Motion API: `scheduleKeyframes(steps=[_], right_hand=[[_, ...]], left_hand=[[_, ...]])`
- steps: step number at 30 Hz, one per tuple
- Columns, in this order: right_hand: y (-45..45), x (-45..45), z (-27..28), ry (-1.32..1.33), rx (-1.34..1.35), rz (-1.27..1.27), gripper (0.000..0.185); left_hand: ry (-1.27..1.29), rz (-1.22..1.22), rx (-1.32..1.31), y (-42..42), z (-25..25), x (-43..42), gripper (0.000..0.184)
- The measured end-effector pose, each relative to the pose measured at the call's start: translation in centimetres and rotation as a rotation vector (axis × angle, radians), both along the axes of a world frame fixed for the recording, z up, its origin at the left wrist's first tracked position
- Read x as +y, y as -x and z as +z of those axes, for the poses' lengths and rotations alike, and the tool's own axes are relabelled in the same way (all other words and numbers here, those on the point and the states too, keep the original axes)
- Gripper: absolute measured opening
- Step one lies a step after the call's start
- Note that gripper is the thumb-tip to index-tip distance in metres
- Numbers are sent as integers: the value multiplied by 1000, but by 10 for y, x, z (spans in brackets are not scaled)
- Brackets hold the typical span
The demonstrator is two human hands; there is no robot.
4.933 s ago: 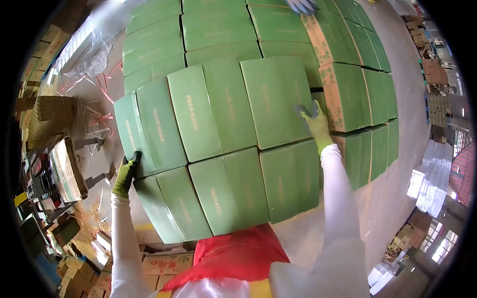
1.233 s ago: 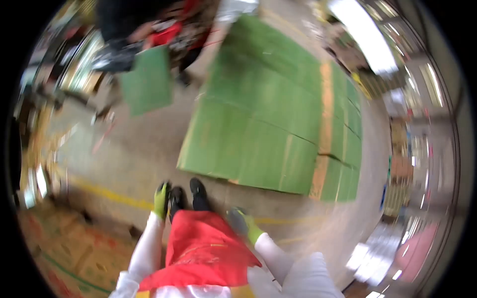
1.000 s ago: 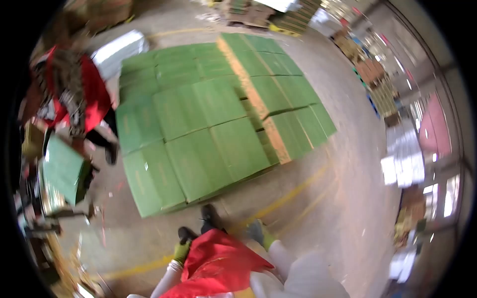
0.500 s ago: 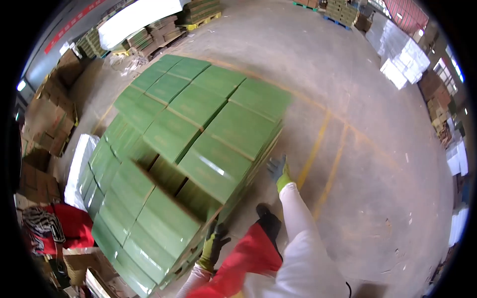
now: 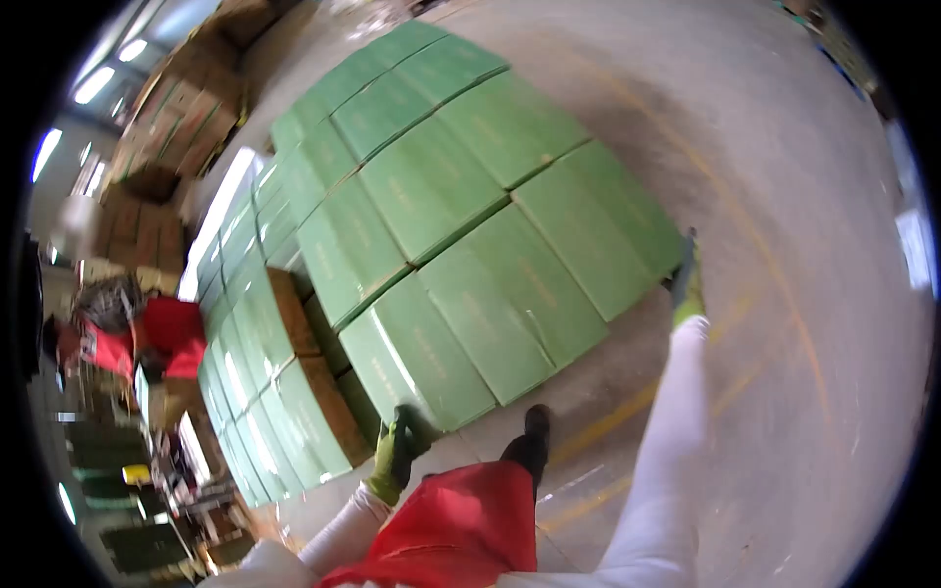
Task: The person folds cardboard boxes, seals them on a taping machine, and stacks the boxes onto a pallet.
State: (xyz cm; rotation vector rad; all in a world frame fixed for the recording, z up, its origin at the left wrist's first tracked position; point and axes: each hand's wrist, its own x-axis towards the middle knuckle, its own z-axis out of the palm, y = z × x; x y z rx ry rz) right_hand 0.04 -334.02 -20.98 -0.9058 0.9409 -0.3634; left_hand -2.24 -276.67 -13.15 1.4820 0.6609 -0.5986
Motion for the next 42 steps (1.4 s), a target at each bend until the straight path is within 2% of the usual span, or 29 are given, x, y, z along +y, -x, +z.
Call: scheduleKeyframes(steps=[1,2,3,5,8,9,10,12,13,14,15,16,17,19,21,24,25,26,27,28,29,30,32,33,36,37,39,41,42], right_hand=[[1,13,26,-57,-51,85,63],[5,19,20,92,-11,38,59],[9,10,14,69,6,73,59],[5,7,15,55,-19,125,63],[5,25,43,35,-91,184,77],[10,20,28,137,-39,95,77],[16,14,10,238,25,7,78],[68,-61,-103,1,-184,-216,71],[54,-19,-69,432,-59,-185,69],[50,38,-49,860,82,-101,67],[40,97,-39,1086,114,-17,65],[37,166,-32,1214,99,72,63],[43,247,-27,1279,69,181,61],[68,402,-35,1271,15,471,57],[115,547,-51,1207,13,826,53],[185,718,-81,1164,2,1354,48],[194,771,-85,1165,-51,1507,46],[198,824,-87,1148,-131,1641,44],[191,900,-30,995,-195,1846,43],[184,982,39,810,-239,2043,41],[185,1037,72,553,-215,2125,42],[189,1092,117,562,-118,2144,35],[185,1153,117,536,-289,2196,31],[181,1190,112,513,-379,2229,29],[164,1248,73,529,-317,2207,26],[156,1269,63,515,-299,2182,26],[119,1297,-28,742,-300,2100,26],[97,1354,-21,671,-176,2051,25],[87,1391,-21,724,-225,2036,17]], left_hand=[[-60,-15,-16,-4,8,-7,41],[-112,34,70,-16,47,-33,32],[-73,83,69,-18,47,-34,34],[43,78,-86,-7,4,-11,43],[-127,-81,-143,-1,-16,5,60],[-198,-142,-147,-2,-32,15,64],[-315,-288,-237,9,-78,34,68],[-66,23,-313,20,-60,35,78],[-228,-170,-373,22,17,41,82],[-333,-332,-379,41,25,62,78],[-18,-301,-330,55,44,86,71],[-53,-506,-394,68,58,118,63],[135,-528,-283,83,77,152,59],[89,-650,-367,127,61,223,61],[8,-388,-331,182,48,305,58],[-290,-42,-279,257,43,442,55],[-421,147,-207,279,53,487,57],[-312,485,-271,305,34,526,58],[-367,562,-179,316,65,567,59],[-396,637,-143,328,66,605,59],[-416,701,-105,340,59,637,59],[-450,743,-128,348,51,661,59],[-540,834,-179,361,38,709,59],[-446,869,-214,363,42,735,58],[-127,964,-240,353,47,781,58],[-183,876,-357,351,28,800,60],[-11,841,-323,346,61,850,62],[-73,710,-167,353,50,907,62],[-122,643,-101,355,39,944,63]])
